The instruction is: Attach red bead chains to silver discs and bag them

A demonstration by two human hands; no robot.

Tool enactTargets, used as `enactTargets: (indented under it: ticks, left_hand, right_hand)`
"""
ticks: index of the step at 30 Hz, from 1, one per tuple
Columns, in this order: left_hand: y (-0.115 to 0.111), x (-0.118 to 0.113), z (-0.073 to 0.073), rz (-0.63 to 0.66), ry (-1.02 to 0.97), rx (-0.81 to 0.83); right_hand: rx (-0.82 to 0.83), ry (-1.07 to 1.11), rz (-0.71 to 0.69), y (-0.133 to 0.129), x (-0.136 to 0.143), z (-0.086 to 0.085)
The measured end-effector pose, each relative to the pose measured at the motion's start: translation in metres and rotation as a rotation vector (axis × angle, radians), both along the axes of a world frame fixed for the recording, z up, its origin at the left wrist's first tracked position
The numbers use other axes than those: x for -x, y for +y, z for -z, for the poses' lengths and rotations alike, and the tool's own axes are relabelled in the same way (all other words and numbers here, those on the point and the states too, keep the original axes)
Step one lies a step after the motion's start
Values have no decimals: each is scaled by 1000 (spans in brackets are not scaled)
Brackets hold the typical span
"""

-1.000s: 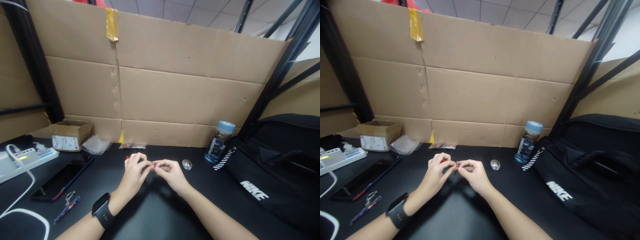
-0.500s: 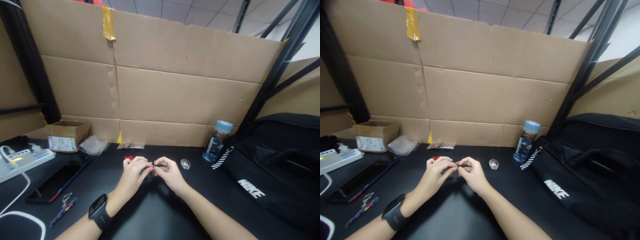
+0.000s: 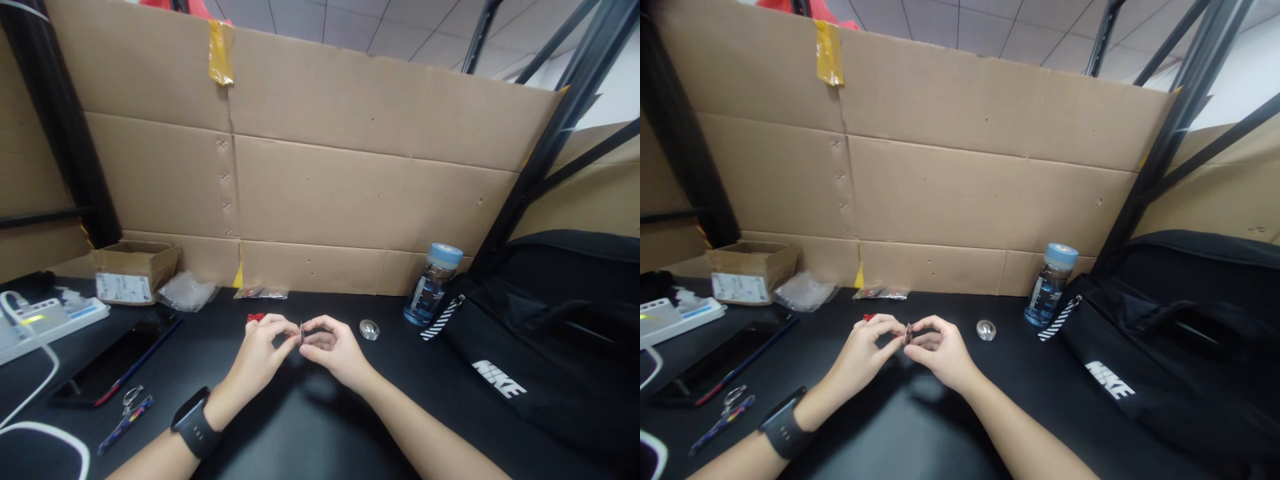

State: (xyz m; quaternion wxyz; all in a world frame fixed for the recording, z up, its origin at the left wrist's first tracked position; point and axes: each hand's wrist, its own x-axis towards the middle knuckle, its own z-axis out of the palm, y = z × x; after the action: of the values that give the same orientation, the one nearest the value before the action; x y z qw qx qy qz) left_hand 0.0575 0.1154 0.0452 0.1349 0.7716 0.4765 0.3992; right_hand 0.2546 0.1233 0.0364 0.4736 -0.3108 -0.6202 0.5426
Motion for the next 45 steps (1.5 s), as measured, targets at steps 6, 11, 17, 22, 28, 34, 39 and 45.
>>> enactTargets:
  ticks: [6,11,17,22,28,34,39,45]
  left_hand:
    - [2,1,2,35,-45,15]
    - [7,2,7,20,-96,26]
    - [9,3,10,17,-138,4]
    - [6,4,9,3,-114,10]
    - [4,0,8,28,-136,66]
    - [9,-1,15,91,-226,148]
    - [10,-1,16,94,-238,153]
    - [11,-1,15,140,-288,158]
  right_hand:
    - [-1,0,24,0,0,1]
    - [2,-2,20,1,0,2]
    - [11,-13,6,1,1,2]
    - [1,-44,6,0,1,3]
    - [-85,-133,50,1,-1,3]
    - [-160,-170,79,2,-2,3]
    - [-154,-184,86,2,-2,3]
    - [-132,-176,69,2,-2,3]
